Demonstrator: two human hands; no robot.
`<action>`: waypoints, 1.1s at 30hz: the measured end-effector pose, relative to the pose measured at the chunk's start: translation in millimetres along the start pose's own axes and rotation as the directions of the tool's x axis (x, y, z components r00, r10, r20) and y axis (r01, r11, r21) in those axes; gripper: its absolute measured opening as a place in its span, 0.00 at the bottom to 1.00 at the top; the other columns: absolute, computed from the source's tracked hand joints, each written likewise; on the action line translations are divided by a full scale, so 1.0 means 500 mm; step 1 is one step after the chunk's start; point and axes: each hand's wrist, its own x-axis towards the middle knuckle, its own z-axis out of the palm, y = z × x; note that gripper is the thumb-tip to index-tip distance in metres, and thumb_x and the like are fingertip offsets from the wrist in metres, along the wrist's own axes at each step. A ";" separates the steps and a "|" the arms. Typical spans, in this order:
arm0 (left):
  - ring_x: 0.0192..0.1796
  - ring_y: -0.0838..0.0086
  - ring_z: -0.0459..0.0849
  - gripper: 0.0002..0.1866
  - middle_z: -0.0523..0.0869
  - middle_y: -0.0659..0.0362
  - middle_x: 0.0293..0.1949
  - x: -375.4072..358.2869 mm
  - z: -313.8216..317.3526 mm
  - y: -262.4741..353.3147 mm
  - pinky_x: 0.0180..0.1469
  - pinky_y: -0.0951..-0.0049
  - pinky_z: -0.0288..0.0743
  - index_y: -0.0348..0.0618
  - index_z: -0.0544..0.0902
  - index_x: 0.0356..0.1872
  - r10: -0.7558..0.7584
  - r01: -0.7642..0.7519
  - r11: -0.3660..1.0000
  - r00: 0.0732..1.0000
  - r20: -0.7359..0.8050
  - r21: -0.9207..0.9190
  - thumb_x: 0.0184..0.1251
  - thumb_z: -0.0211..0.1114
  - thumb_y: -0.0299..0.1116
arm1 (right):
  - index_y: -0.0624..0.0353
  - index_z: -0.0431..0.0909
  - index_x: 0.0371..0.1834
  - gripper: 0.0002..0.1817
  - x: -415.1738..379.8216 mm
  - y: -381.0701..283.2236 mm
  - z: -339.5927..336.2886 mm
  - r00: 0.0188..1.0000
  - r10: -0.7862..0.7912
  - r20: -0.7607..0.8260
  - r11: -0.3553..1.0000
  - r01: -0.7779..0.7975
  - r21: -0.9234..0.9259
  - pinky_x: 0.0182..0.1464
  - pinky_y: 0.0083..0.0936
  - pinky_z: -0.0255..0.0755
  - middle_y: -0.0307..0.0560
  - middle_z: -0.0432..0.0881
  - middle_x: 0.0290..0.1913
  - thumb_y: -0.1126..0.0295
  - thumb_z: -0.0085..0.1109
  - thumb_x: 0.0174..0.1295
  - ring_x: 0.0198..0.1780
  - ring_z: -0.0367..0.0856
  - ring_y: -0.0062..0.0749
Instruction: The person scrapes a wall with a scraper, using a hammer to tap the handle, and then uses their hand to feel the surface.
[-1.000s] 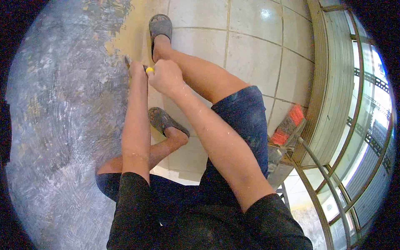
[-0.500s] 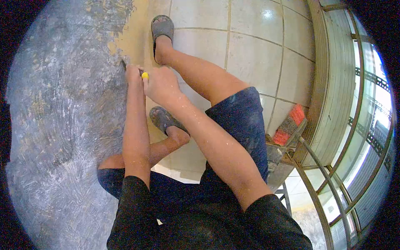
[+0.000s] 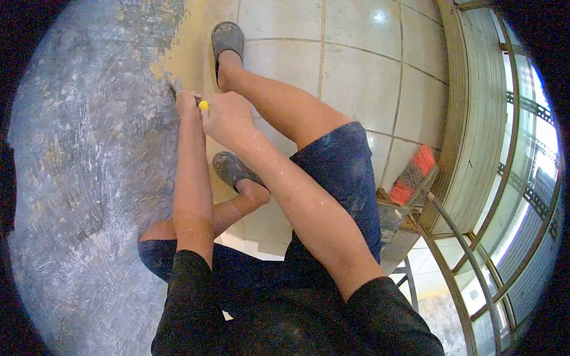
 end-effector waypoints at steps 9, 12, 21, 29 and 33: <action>0.22 0.63 0.82 0.15 0.83 0.49 0.26 0.045 0.073 -0.003 0.23 0.64 0.76 0.30 0.73 0.37 -0.044 0.040 0.993 0.998 -0.033 -0.110 0.73 0.48 0.35 | 0.63 0.87 0.27 0.15 0.072 0.062 0.028 0.999 0.049 0.001 0.999 -0.049 -0.017 0.40 0.48 0.77 0.63 0.83 0.26 0.61 0.61 0.61 0.31 0.84 0.58; 0.22 0.63 0.82 0.13 0.83 0.49 0.25 0.081 0.061 -0.022 0.23 0.64 0.76 0.30 0.73 0.36 -0.023 0.023 1.000 1.000 -0.012 0.018 0.71 0.48 0.32 | 0.63 0.87 0.27 0.16 0.062 0.060 0.038 0.999 -0.005 -0.035 1.000 0.004 -0.031 0.40 0.48 0.78 0.64 0.83 0.26 0.61 0.61 0.61 0.31 0.84 0.58; 0.22 0.66 0.79 0.07 0.78 0.52 0.23 0.046 0.021 0.013 0.24 0.65 0.73 0.35 0.74 0.35 0.041 -0.022 0.977 0.996 0.084 -0.212 0.68 0.49 0.28 | 0.67 0.85 0.25 0.16 0.045 -0.009 0.012 0.999 0.012 -0.037 0.999 -0.013 -0.030 0.40 0.49 0.78 0.62 0.84 0.28 0.62 0.60 0.60 0.33 0.85 0.58; 0.22 0.65 0.78 0.12 0.78 0.53 0.23 0.106 0.072 0.010 0.24 0.64 0.71 0.39 0.75 0.32 -0.042 0.077 0.984 0.978 0.206 -0.163 0.70 0.46 0.33 | 0.67 0.84 0.24 0.15 0.082 0.022 0.059 0.995 0.081 -0.053 0.996 -0.083 -0.032 0.41 0.48 0.79 0.63 0.83 0.27 0.64 0.61 0.57 0.33 0.85 0.58; 0.22 0.66 0.76 0.13 0.78 0.54 0.24 0.053 0.034 0.009 0.25 0.65 0.72 0.40 0.73 0.32 -0.013 0.027 0.981 0.997 0.073 -0.194 0.72 0.43 0.36 | 0.67 0.85 0.26 0.16 0.046 0.000 0.025 0.999 0.054 0.004 0.998 -0.054 -0.020 0.41 0.48 0.79 0.62 0.83 0.27 0.63 0.61 0.59 0.33 0.85 0.57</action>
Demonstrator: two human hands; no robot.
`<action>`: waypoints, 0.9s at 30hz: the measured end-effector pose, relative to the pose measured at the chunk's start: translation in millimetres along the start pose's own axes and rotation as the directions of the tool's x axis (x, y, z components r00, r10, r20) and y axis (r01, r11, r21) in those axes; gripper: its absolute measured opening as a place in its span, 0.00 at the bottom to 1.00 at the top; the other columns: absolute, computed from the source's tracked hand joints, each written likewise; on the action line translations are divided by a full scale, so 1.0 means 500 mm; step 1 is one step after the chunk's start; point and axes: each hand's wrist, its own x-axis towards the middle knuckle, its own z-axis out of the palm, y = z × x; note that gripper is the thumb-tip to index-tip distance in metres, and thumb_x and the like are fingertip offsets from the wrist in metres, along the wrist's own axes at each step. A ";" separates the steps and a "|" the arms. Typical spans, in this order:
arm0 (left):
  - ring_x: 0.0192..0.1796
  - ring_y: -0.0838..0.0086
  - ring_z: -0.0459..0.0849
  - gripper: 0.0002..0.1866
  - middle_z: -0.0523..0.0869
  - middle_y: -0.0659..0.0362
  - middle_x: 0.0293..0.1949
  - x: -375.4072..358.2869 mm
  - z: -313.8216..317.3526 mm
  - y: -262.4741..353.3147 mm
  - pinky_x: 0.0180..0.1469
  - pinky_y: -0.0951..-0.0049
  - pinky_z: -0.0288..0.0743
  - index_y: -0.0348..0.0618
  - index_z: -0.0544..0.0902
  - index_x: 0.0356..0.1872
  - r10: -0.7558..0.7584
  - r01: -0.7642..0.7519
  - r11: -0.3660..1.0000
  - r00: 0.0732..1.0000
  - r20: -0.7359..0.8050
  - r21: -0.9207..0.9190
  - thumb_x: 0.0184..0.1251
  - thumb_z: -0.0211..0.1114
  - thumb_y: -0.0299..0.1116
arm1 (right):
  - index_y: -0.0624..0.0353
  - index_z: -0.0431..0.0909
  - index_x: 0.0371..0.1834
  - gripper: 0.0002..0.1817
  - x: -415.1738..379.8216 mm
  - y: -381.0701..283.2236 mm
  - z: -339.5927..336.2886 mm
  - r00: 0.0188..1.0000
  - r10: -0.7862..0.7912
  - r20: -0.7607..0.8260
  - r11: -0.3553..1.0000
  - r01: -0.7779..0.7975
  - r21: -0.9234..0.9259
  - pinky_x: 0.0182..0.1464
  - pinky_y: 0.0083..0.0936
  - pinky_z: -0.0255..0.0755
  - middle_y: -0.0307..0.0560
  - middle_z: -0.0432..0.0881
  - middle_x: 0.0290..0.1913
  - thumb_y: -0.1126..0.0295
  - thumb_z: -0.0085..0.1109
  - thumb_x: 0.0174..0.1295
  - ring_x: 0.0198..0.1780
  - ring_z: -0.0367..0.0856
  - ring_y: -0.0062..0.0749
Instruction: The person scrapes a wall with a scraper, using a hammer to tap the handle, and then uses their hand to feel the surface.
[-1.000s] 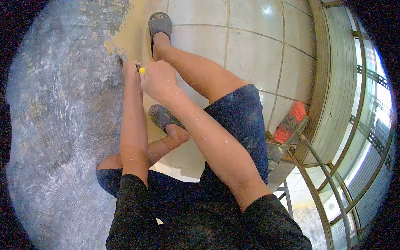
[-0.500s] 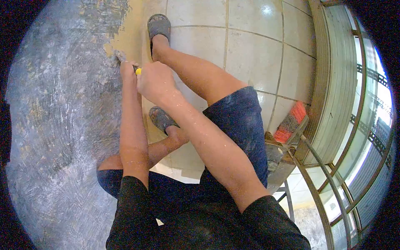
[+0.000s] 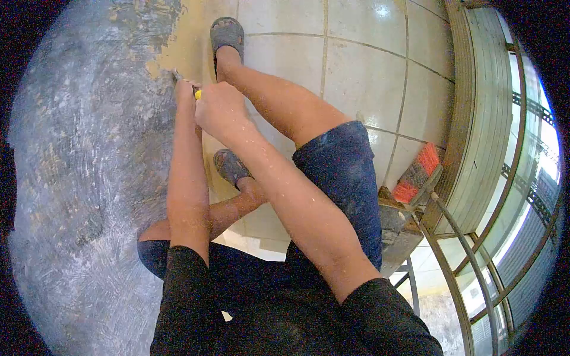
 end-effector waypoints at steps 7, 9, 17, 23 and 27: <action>0.20 0.70 0.72 0.14 0.72 0.59 0.22 -0.144 -0.052 0.084 0.24 0.66 0.70 0.43 0.69 0.32 -0.026 0.020 0.939 1.000 -0.011 -0.343 0.75 0.43 0.39 | 0.65 0.86 0.30 0.15 -0.087 -0.061 -0.078 0.995 -0.101 0.004 0.995 0.101 -0.021 0.38 0.48 0.78 0.61 0.83 0.26 0.62 0.60 0.61 0.32 0.84 0.56; 0.20 0.70 0.72 0.13 0.72 0.59 0.22 -0.157 -0.044 0.100 0.24 0.66 0.70 0.43 0.68 0.32 0.014 -0.010 0.959 1.000 0.013 -0.284 0.75 0.43 0.39 | 0.64 0.85 0.30 0.14 -0.091 -0.072 -0.087 0.995 -0.092 0.030 0.995 0.093 -0.038 0.38 0.47 0.77 0.60 0.83 0.26 0.62 0.59 0.61 0.32 0.84 0.56; 0.18 0.68 0.72 0.10 0.75 0.58 0.23 -0.043 0.039 0.084 0.21 0.65 0.68 0.43 0.70 0.35 -0.051 0.043 0.989 0.997 -0.055 -0.140 0.73 0.46 0.36 | 0.63 0.84 0.29 0.14 -0.004 -0.005 -0.031 0.984 -0.161 -0.073 0.986 0.157 -0.054 0.38 0.48 0.77 0.59 0.83 0.26 0.62 0.58 0.62 0.32 0.83 0.57; 0.22 0.65 0.79 0.07 0.78 0.53 0.25 -0.064 -0.042 0.067 0.24 0.62 0.73 0.39 0.72 0.40 0.036 -0.020 0.985 0.995 0.089 -0.171 0.69 0.50 0.32 | 0.63 0.83 0.29 0.14 -0.056 -0.039 -0.057 0.988 -0.149 -0.028 0.988 0.148 -0.034 0.37 0.50 0.76 0.60 0.83 0.26 0.62 0.59 0.62 0.31 0.83 0.58; 0.23 0.64 0.80 0.10 0.78 0.53 0.23 -0.048 0.015 0.056 0.24 0.59 0.74 0.39 0.72 0.39 0.266 -0.271 0.961 0.960 0.081 0.049 0.72 0.48 0.35 | 0.63 0.83 0.31 0.13 -0.009 -0.004 -0.030 0.986 -0.158 -0.058 0.987 0.156 -0.045 0.36 0.51 0.76 0.60 0.82 0.25 0.62 0.59 0.62 0.30 0.82 0.57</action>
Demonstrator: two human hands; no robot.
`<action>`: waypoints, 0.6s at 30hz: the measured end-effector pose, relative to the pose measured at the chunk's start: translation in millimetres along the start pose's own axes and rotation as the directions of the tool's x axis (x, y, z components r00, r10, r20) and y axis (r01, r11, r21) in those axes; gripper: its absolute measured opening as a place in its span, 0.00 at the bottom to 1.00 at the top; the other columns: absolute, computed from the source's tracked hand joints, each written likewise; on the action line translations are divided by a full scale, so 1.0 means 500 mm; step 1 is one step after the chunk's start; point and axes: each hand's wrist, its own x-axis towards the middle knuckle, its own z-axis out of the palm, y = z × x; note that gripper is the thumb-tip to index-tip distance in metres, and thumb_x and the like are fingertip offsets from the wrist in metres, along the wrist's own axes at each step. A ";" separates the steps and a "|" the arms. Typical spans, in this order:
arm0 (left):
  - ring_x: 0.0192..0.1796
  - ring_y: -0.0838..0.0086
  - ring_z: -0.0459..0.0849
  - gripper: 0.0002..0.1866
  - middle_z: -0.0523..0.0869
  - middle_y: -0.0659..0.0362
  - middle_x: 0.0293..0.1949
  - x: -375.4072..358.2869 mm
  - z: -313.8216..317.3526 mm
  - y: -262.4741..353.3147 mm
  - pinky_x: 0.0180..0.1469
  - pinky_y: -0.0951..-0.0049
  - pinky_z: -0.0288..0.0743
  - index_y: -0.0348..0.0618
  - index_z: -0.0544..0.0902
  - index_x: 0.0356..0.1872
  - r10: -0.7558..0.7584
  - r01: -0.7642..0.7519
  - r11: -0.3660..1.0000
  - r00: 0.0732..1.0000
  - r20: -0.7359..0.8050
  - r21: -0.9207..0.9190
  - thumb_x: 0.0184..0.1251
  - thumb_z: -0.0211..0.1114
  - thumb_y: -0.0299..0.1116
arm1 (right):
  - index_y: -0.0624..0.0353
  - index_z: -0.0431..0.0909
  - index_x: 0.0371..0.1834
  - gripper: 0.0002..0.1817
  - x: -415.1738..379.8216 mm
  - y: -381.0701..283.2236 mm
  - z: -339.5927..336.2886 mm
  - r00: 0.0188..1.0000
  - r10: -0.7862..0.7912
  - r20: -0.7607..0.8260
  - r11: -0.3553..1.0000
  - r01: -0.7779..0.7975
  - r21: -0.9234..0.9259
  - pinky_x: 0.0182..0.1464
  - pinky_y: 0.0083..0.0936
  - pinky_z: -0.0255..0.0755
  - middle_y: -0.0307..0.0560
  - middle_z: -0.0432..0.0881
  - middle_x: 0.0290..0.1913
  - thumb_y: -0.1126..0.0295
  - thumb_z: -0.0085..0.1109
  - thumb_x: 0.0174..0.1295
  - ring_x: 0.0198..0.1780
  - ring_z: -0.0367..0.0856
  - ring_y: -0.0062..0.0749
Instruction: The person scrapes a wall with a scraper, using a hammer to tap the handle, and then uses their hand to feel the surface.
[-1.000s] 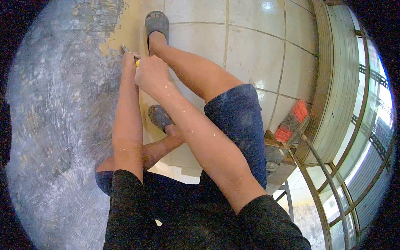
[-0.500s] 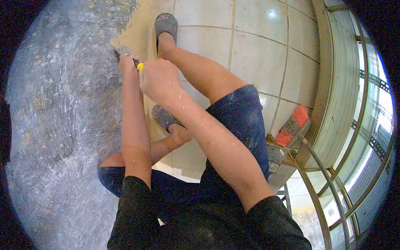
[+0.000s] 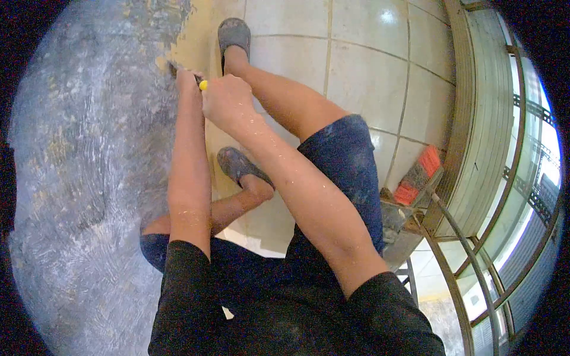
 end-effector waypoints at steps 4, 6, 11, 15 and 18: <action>0.22 0.65 0.79 0.13 0.77 0.55 0.22 -0.051 -0.031 0.028 0.24 0.63 0.73 0.37 0.72 0.39 -0.249 0.222 0.943 0.965 -0.084 -0.248 0.75 0.47 0.37 | 0.63 0.83 0.31 0.13 -0.032 -0.014 -0.028 0.999 -0.047 0.004 0.999 0.047 0.002 0.36 0.50 0.76 0.60 0.82 0.25 0.63 0.59 0.62 0.30 0.82 0.57; 0.22 0.65 0.78 0.14 0.76 0.55 0.21 -0.058 -0.044 0.033 0.23 0.64 0.73 0.37 0.71 0.40 -0.207 0.197 0.925 0.978 0.003 -0.325 0.76 0.47 0.39 | 0.63 0.83 0.33 0.13 -0.061 -0.035 -0.029 0.997 0.011 0.079 1.000 -0.011 -0.012 0.36 0.49 0.76 0.60 0.82 0.25 0.63 0.59 0.62 0.30 0.82 0.57; 0.17 0.67 0.74 0.14 0.74 0.57 0.23 -0.009 0.029 0.013 0.20 0.66 0.70 0.39 0.71 0.39 -0.151 0.128 0.978 0.980 -0.133 -0.164 0.78 0.44 0.40 | 0.64 0.84 0.29 0.14 0.008 0.028 0.003 0.997 -0.053 -0.053 0.998 0.054 0.011 0.35 0.49 0.77 0.62 0.82 0.23 0.63 0.60 0.60 0.29 0.84 0.57; 0.17 0.67 0.74 0.11 0.76 0.56 0.26 -0.019 -0.034 0.002 0.20 0.66 0.70 0.38 0.70 0.42 -0.131 0.127 0.980 0.991 -0.014 -0.155 0.77 0.46 0.36 | 0.63 0.84 0.33 0.13 -0.037 -0.018 -0.025 0.998 -0.047 -0.035 0.999 0.047 0.018 0.35 0.48 0.75 0.60 0.81 0.23 0.63 0.59 0.63 0.28 0.82 0.57; 0.17 0.67 0.73 0.16 0.73 0.57 0.21 -0.055 -0.043 0.023 0.20 0.67 0.69 0.39 0.71 0.38 -0.028 0.024 0.996 0.998 -0.049 -0.085 0.79 0.43 0.41 | 0.63 0.84 0.32 0.13 -0.051 -0.045 -0.020 1.000 -0.010 0.020 0.999 0.011 -0.047 0.35 0.48 0.75 0.60 0.81 0.23 0.63 0.59 0.63 0.28 0.82 0.57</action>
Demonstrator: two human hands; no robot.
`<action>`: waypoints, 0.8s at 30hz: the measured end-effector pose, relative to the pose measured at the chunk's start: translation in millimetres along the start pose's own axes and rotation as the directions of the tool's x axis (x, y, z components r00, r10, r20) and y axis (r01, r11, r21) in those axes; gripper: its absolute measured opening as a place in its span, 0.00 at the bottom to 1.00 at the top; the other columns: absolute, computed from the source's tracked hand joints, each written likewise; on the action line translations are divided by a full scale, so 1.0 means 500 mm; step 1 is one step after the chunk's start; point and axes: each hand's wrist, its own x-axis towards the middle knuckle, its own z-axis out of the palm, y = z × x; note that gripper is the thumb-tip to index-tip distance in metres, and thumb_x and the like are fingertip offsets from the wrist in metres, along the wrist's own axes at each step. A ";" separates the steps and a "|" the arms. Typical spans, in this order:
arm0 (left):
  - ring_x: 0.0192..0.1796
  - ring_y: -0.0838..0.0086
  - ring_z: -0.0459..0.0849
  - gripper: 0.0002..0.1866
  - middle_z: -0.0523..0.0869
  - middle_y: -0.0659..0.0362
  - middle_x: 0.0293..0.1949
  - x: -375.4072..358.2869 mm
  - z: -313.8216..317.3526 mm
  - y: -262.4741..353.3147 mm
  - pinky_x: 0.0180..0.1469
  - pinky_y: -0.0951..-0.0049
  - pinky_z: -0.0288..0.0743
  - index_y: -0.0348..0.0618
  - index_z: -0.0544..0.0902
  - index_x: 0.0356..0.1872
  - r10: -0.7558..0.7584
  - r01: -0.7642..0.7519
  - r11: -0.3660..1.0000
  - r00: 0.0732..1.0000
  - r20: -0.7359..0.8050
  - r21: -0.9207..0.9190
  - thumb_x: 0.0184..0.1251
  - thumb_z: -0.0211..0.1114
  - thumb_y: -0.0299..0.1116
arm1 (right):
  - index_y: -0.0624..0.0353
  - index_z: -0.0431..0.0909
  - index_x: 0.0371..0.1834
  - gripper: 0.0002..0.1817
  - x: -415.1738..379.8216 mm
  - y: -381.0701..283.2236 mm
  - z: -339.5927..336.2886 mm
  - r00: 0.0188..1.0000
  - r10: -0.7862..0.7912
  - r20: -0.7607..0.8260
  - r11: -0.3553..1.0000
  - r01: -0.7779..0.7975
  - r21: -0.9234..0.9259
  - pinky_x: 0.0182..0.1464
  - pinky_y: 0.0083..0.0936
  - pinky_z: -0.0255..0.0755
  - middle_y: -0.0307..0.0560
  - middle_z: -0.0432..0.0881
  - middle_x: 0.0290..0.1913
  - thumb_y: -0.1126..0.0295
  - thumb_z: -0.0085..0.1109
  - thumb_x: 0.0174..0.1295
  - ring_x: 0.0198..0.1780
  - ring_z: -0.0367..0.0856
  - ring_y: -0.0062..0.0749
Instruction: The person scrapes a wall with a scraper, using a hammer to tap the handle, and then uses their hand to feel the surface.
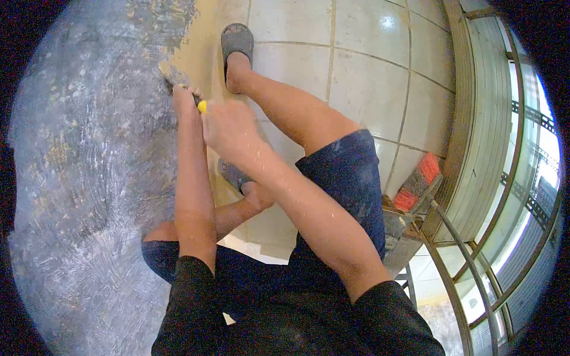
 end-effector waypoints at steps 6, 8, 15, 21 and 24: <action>0.17 0.67 0.74 0.17 0.75 0.57 0.20 -0.008 0.070 0.034 0.21 0.66 0.71 0.40 0.73 0.34 -0.241 0.220 0.967 0.955 -0.172 -0.130 0.79 0.43 0.41 | 0.63 0.84 0.33 0.13 0.041 0.069 0.007 0.993 -0.102 -0.055 0.993 0.104 0.049 0.35 0.48 0.75 0.60 0.81 0.23 0.63 0.58 0.64 0.27 0.81 0.57; 0.17 0.66 0.75 0.18 0.76 0.56 0.20 -0.003 0.022 0.020 0.21 0.66 0.71 0.39 0.73 0.34 -0.232 0.212 0.952 0.970 -0.070 -0.222 0.79 0.44 0.42 | 0.63 0.84 0.33 0.13 0.004 0.030 -0.004 0.996 -0.083 -0.044 0.996 0.085 0.037 0.35 0.48 0.75 0.60 0.82 0.23 0.63 0.58 0.64 0.27 0.81 0.57; 0.19 0.68 0.75 0.08 0.74 0.57 0.21 0.028 0.076 0.021 0.21 0.67 0.72 0.39 0.72 0.35 -0.234 0.218 0.968 0.964 -0.129 -0.127 0.71 0.52 0.33 | 0.62 0.85 0.39 0.13 0.052 0.066 0.013 0.993 -0.073 -0.092 0.993 0.081 0.082 0.35 0.48 0.76 0.60 0.82 0.24 0.63 0.58 0.64 0.29 0.82 0.56; 0.19 0.67 0.76 0.04 0.75 0.55 0.23 -0.007 0.016 0.030 0.19 0.66 0.70 0.35 0.70 0.38 -0.201 0.188 0.917 0.979 -0.001 -0.350 0.66 0.54 0.25 | 0.61 0.85 0.35 0.12 0.014 0.029 -0.001 0.998 -0.046 -0.039 0.998 0.048 0.036 0.35 0.47 0.76 0.59 0.82 0.25 0.64 0.58 0.64 0.29 0.82 0.55; 0.19 0.66 0.77 0.07 0.76 0.54 0.23 -0.024 0.078 0.026 0.19 0.65 0.71 0.33 0.71 0.40 -0.094 0.081 0.988 0.992 -0.090 -0.134 0.67 0.54 0.28 | 0.60 0.85 0.36 0.12 0.045 0.063 0.001 0.997 -0.071 -0.039 0.997 0.070 -0.024 0.35 0.47 0.76 0.58 0.82 0.25 0.63 0.59 0.63 0.28 0.82 0.55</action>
